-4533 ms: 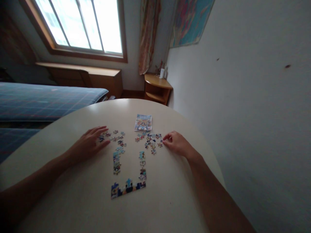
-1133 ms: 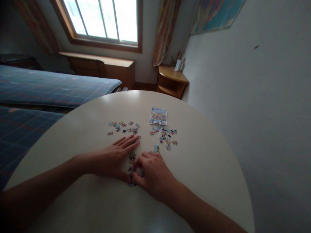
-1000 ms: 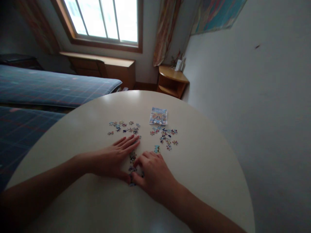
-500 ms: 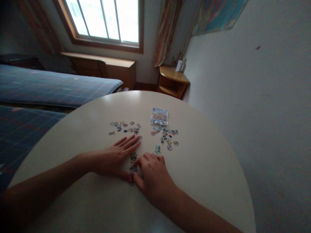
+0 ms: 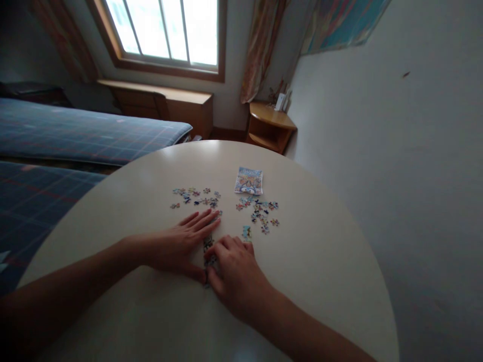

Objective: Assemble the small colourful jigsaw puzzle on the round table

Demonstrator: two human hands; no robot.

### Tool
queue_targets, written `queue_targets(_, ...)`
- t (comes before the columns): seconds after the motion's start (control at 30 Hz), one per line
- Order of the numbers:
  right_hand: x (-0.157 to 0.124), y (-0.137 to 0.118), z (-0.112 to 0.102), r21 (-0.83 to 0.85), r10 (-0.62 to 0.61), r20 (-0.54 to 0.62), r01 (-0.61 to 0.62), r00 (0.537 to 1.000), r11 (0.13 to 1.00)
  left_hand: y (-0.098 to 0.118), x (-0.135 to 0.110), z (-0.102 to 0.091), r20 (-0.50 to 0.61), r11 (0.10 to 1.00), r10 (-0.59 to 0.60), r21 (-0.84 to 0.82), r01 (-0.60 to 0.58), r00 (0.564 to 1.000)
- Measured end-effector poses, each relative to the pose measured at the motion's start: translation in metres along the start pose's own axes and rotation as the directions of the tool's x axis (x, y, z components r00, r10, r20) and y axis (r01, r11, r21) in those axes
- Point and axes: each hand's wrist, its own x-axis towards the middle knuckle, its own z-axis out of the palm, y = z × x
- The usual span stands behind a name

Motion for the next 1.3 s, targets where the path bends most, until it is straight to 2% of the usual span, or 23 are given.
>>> queue_targets(0.27,0.0019,-0.0008,-0.0015,0.002,-0.02,0.018,0.02,1.0,1.0,-0.0034,0.0002,0.0033,-0.035,1.0,0.029,0.003,-0.028,0.999)
queue_targets(0.37,0.0029,0.0014,-0.0028,0.013,-0.038,0.025,0.038,0.999,0.999,-0.0014,0.0007,0.0001,-0.013,1.0,0.015,0.003,-0.015,1.0)
queue_targets(0.5,0.0037,0.0063,-0.0033,0.066,-0.061,0.024,0.059,0.998,0.996,0.0018,0.0006,-0.0039,0.043,1.0,-0.02,0.013,0.02,0.999)
queue_targets(0.7,0.0032,0.005,-0.0058,0.161,-0.056,0.006,0.054,0.998,0.985,0.0002,0.0006,-0.0001,0.011,1.0,-0.007,0.018,0.007,1.0)
queue_targets(0.9,0.0031,0.0025,-0.0098,0.102,-0.082,0.053,0.076,0.995,0.992,0.0001,0.0014,0.0009,0.011,1.0,-0.008,0.015,0.008,1.0)
queue_targets(1.3,0.006,0.008,-0.0041,0.043,-0.111,-0.011,0.111,0.994,0.993,-0.0019,0.0005,0.0011,-0.015,0.999,0.016,0.031,-0.016,1.0)
